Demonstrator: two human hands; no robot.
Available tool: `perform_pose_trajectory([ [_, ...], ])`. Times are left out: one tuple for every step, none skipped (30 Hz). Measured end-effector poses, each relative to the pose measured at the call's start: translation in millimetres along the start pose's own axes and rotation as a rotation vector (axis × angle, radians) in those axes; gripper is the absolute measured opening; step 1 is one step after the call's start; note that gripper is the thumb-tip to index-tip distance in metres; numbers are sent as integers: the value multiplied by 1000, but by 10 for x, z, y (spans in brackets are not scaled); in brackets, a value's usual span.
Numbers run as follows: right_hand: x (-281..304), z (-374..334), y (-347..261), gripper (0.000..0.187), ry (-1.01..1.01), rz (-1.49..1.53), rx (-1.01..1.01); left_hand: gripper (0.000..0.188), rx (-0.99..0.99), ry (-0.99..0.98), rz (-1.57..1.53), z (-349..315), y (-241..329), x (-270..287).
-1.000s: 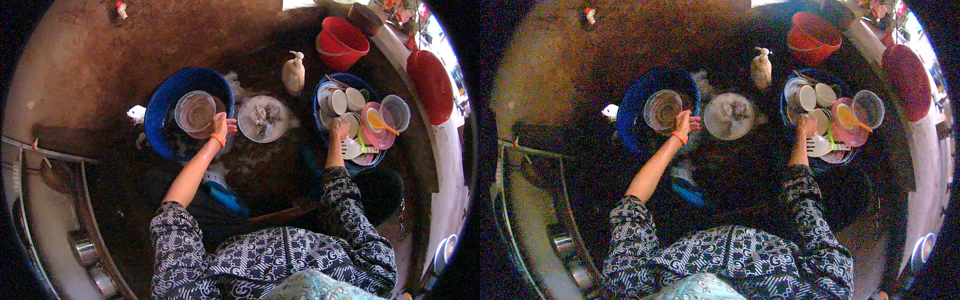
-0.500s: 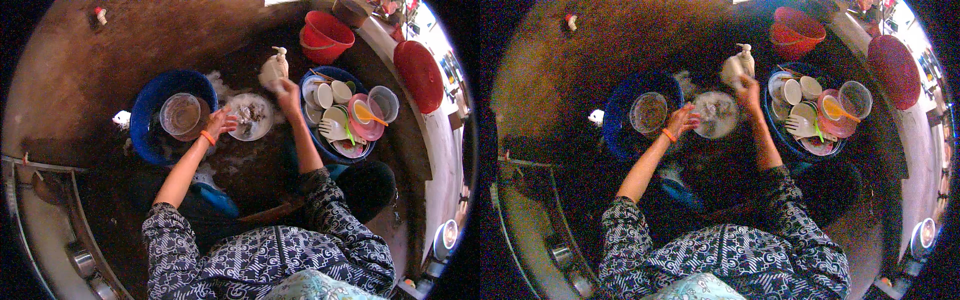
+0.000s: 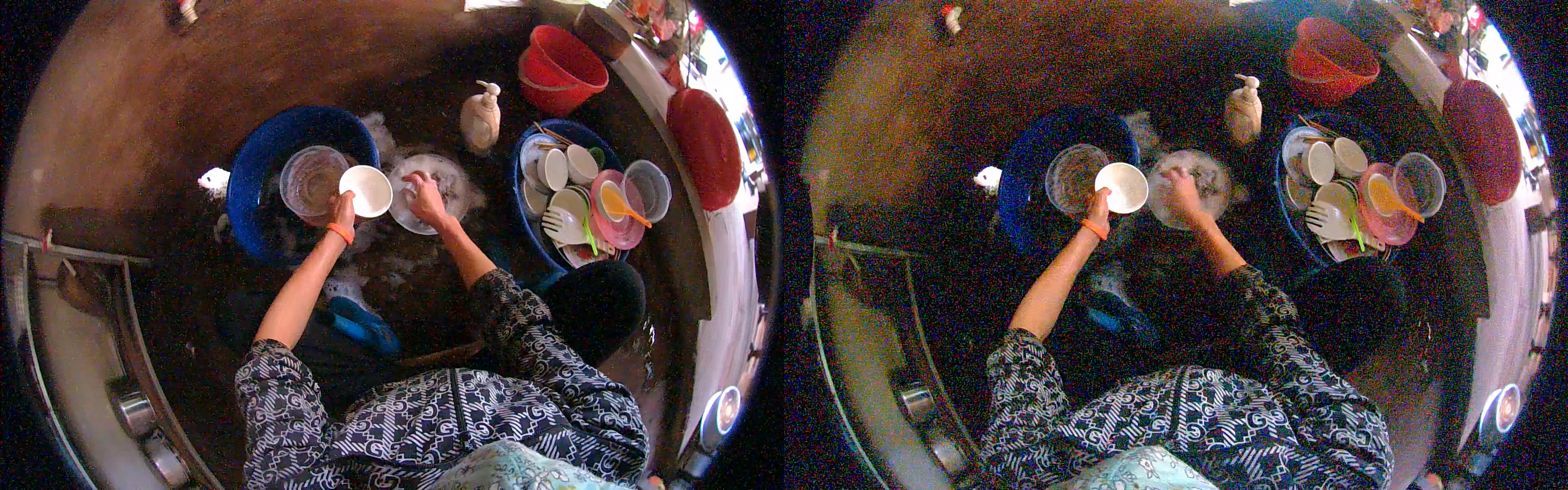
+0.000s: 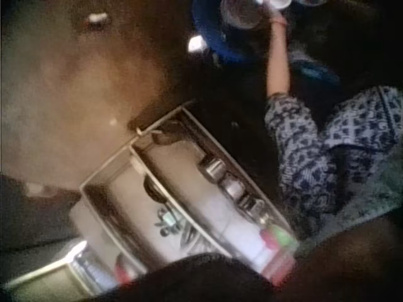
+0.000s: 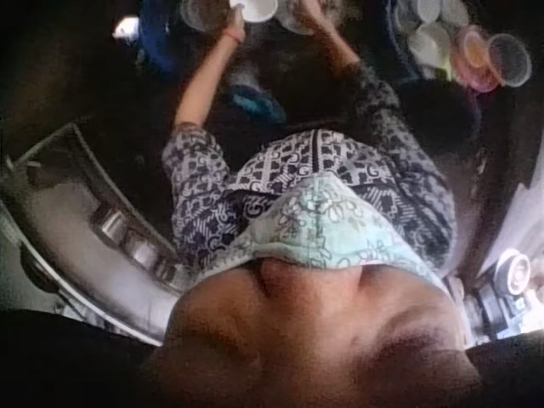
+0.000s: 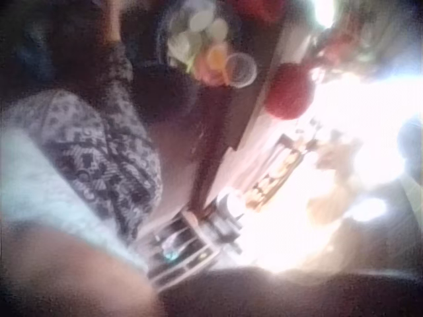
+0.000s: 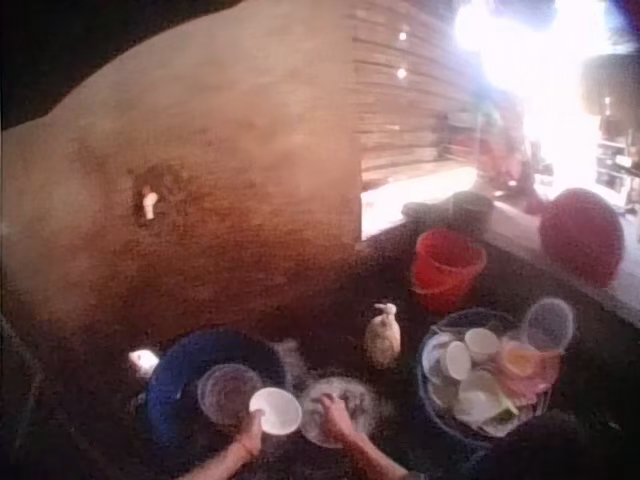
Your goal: The person washes various dishes by hand using a cloth and soapy water in a blue basin. They scrub bowls, plates, and utensils, then place the cleaned items into a second basin nearby.
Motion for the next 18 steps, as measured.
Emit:
perform_pose_trajectory([
  [-40,-67,29,30,-3,-159,62,38,-76,-40,-8,-35,65,-9],
  [-139,-130,182,30,-115,-310,11,38,-110,-29,-8,-65,108,25],
  [-164,-184,218,31,-116,-379,72,38,-147,-23,-14,-96,141,39],
  [-236,-236,366,31,-232,-433,12,37,-157,-61,12,-114,167,5],
  [-254,-286,503,30,-321,-491,-47,37,-167,-69,5,-127,190,-10],
  [-212,-267,573,30,-307,-510,-103,38,-168,-84,-3,-131,211,-38],
  [-157,-225,614,28,-303,-441,-142,38,-139,-116,-2,-121,207,-92],
  [-97,-200,685,27,-343,-392,-225,37,-164,-150,10,-120,253,-151],
  [-25,-143,722,27,-377,-339,-306,36,-163,-199,30,-114,280,-223],
  [101,-40,691,26,-301,-96,-355,35,-131,-240,58,-97,281,-302],
  [211,18,615,25,-256,237,-388,34,-208,-325,42,-126,377,-409],
  [390,117,456,26,-227,326,-297,34,-253,-400,37,-150,445,-508],
  [578,191,325,27,-190,378,-259,33,-299,-473,32,-185,506,-609],
  [732,232,167,27,-216,477,-217,30,-281,-523,37,-199,503,-694],
  [888,261,-31,27,-237,592,-133,31,-303,-511,124,-204,498,-758],
  [1016,271,-66,26,-183,582,-219,31,-333,-486,207,-203,485,-813],
  [1147,289,-150,24,-125,584,-236,32,-377,-469,271,-204,476,-873],
  [1257,316,-295,25,-154,625,-172,32,-382,-424,288,-166,443,-900],
])
Point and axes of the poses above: each hand's wrist, its own z-axis towards the middle knuckle, its own x-axis out of the back of the hand, y = z × x, the point moved 9 cm from there along z, towards the middle knuckle, and after that the axes turned 5 degrees about x, right-handed, at the moved point
